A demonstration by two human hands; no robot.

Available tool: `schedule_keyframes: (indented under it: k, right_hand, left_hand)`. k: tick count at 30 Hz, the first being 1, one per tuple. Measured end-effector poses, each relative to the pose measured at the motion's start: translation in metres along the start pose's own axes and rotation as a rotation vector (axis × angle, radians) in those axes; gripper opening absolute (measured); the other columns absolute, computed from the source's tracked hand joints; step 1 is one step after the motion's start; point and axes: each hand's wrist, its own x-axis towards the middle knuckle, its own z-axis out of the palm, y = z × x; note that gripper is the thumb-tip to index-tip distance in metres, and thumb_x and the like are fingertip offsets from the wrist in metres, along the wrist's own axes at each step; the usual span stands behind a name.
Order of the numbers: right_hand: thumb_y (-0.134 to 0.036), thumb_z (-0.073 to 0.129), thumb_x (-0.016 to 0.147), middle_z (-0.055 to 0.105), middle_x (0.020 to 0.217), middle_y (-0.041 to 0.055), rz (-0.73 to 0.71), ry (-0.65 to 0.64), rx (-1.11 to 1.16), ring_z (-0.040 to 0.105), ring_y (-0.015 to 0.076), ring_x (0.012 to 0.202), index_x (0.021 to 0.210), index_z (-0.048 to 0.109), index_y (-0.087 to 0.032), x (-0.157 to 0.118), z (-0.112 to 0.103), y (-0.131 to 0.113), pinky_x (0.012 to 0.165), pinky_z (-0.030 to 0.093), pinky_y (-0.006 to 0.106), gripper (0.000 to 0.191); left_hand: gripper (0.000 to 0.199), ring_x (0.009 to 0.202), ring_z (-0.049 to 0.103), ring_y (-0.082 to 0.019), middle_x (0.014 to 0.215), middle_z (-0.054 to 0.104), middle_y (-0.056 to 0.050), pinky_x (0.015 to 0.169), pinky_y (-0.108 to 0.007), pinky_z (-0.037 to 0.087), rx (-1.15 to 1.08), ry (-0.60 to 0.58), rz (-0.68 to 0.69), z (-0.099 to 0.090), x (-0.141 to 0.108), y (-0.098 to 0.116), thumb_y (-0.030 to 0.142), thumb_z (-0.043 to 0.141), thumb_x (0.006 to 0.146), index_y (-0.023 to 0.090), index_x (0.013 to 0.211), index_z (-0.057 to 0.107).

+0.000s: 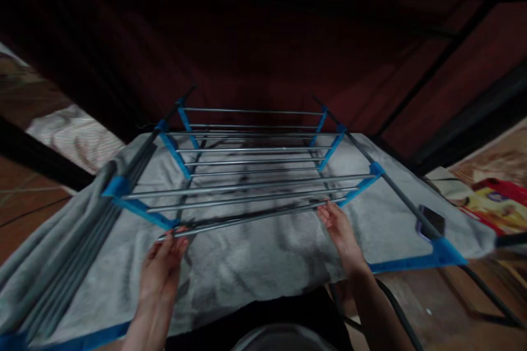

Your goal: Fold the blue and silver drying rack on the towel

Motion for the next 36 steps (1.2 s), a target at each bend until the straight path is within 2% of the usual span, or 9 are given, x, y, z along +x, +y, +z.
schedule_keyframes:
  k: [2,5,17,22,25,30,34,36]
  right_hand:
    - [-0.031,0.084,0.068,0.073,0.090,-0.0006,-0.009,-0.002,-0.030,0.070,0.0156,0.081,0.082,0.069,-0.025,0.002,-0.004,0.002,0.085,0.058,0.033,0.021]
    - [-0.030,0.084,0.069,0.074,0.097,0.0010,0.025,-0.026,-0.052,0.071,0.0150,0.084,0.081,0.071,-0.026,0.006,-0.007,0.006,0.084,0.058,0.030,0.018]
    - [-0.028,0.087,0.063,0.074,0.097,0.0014,0.006,-0.022,-0.070,0.072,0.0157,0.082,0.079,0.073,-0.025,0.005,-0.002,0.007,0.088,0.061,0.033,0.022]
    - [-0.035,0.084,0.069,0.075,0.098,0.0021,0.025,-0.030,-0.110,0.072,0.0162,0.086,0.080,0.072,-0.025,0.005,-0.002,0.007,0.085,0.061,0.030,0.019]
    - [-0.041,0.083,0.071,0.075,0.096,0.0056,0.075,-0.081,-0.189,0.073,0.0196,0.087,0.083,0.073,-0.023,-0.002,0.001,0.008,0.084,0.061,0.033,0.023]
    - [-0.049,0.083,0.069,0.076,0.107,0.0114,0.118,-0.284,-0.443,0.073,0.0242,0.090,0.093,0.076,-0.023,-0.025,0.023,0.015,0.077,0.060,0.034,0.036]
    - [-0.056,0.083,0.068,0.076,0.095,0.0097,0.070,-0.446,-0.613,0.070,0.0232,0.081,0.088,0.078,-0.023,-0.042,0.054,0.023,0.073,0.058,0.034,0.039]
    - [-0.058,0.079,0.072,0.075,0.088,0.0083,-0.005,-0.512,-0.680,0.068,0.0227,0.077,0.086,0.078,-0.024,-0.050,0.071,0.028,0.073,0.057,0.035,0.036]
  left_hand:
    - [0.018,0.083,0.072,-0.012,0.084,0.077,0.000,0.073,-0.021,0.060,-0.048,0.036,-0.003,0.008,-0.007,0.001,0.007,0.061,0.087,0.018,0.073,0.065]
    - [0.016,0.081,0.072,-0.011,0.088,0.077,-0.002,0.072,-0.020,0.059,-0.082,0.020,0.001,0.015,-0.012,0.004,0.005,0.061,0.087,0.017,0.080,0.069]
    - [0.008,0.071,0.071,-0.011,0.090,0.077,-0.006,0.067,-0.020,0.059,-0.123,-0.012,-0.005,0.018,-0.005,0.010,0.006,0.067,0.084,0.012,0.082,0.071]
    - [0.007,0.076,0.072,-0.013,0.090,0.077,-0.008,0.069,-0.021,0.060,-0.122,-0.030,0.006,0.019,-0.002,0.011,0.007,0.068,0.084,0.012,0.079,0.070]
    - [0.007,0.076,0.072,-0.013,0.091,0.077,-0.009,0.069,-0.021,0.059,-0.122,-0.055,0.017,0.021,-0.001,0.012,0.008,0.066,0.086,0.012,0.082,0.070]
    - [0.002,0.073,0.072,-0.013,0.089,0.077,-0.010,0.068,-0.022,0.058,-0.112,-0.070,0.009,0.022,0.001,0.011,0.013,0.068,0.085,0.012,0.084,0.070]
    - [0.007,0.073,0.071,-0.013,0.089,0.077,-0.009,0.069,-0.023,0.057,-0.091,-0.075,0.024,0.020,0.004,0.009,0.018,0.073,0.082,0.013,0.085,0.070]
    - [0.014,0.072,0.071,-0.014,0.087,0.077,-0.008,0.069,-0.023,0.056,-0.077,-0.078,0.036,0.019,0.005,0.008,0.022,0.079,0.078,0.013,0.085,0.070]
